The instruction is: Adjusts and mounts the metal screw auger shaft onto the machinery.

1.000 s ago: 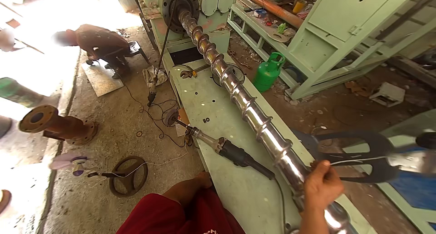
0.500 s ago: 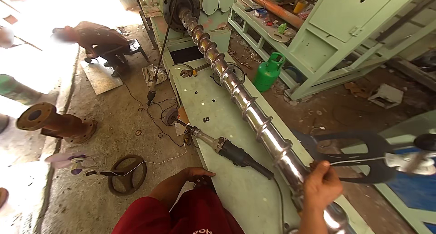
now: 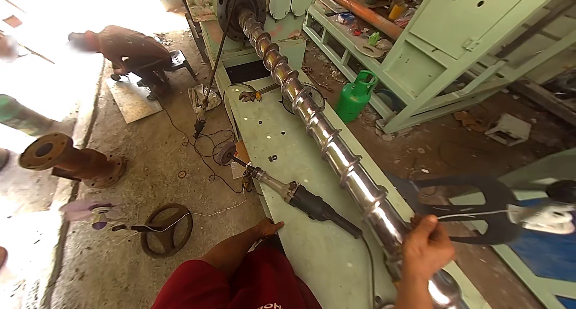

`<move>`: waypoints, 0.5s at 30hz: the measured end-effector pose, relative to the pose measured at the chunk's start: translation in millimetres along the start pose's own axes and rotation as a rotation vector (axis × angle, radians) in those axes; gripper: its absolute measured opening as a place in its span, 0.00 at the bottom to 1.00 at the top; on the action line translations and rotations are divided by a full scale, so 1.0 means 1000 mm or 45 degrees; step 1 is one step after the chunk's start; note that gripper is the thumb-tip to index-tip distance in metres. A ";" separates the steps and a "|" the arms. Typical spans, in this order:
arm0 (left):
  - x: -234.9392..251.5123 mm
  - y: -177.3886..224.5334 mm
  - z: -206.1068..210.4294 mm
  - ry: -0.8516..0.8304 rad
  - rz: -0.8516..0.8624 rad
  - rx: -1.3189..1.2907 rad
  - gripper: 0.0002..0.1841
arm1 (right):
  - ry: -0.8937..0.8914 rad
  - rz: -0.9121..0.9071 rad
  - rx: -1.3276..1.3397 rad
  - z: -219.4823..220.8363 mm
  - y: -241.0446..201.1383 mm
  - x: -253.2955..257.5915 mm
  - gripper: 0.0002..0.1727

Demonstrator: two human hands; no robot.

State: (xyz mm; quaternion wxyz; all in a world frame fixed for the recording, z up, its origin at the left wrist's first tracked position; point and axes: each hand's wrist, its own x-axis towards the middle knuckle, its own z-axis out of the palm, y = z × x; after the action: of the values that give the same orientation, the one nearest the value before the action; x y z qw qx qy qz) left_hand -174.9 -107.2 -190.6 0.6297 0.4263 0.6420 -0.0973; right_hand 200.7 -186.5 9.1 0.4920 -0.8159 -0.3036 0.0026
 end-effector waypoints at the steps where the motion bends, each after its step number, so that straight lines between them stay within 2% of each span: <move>1: 0.000 0.001 0.001 0.002 0.003 0.000 0.41 | 0.005 -0.004 -0.002 0.000 0.000 0.000 0.27; 15: 0.004 0.002 -0.003 -0.044 0.064 0.077 0.39 | 0.004 0.000 0.024 0.000 0.002 0.000 0.28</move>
State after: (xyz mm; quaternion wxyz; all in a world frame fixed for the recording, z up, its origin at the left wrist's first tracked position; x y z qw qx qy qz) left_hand -175.3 -102.3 -192.6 0.6297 0.4595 0.6170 -0.1081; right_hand 201.8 -187.0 7.3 0.5000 -0.8113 -0.3030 0.0042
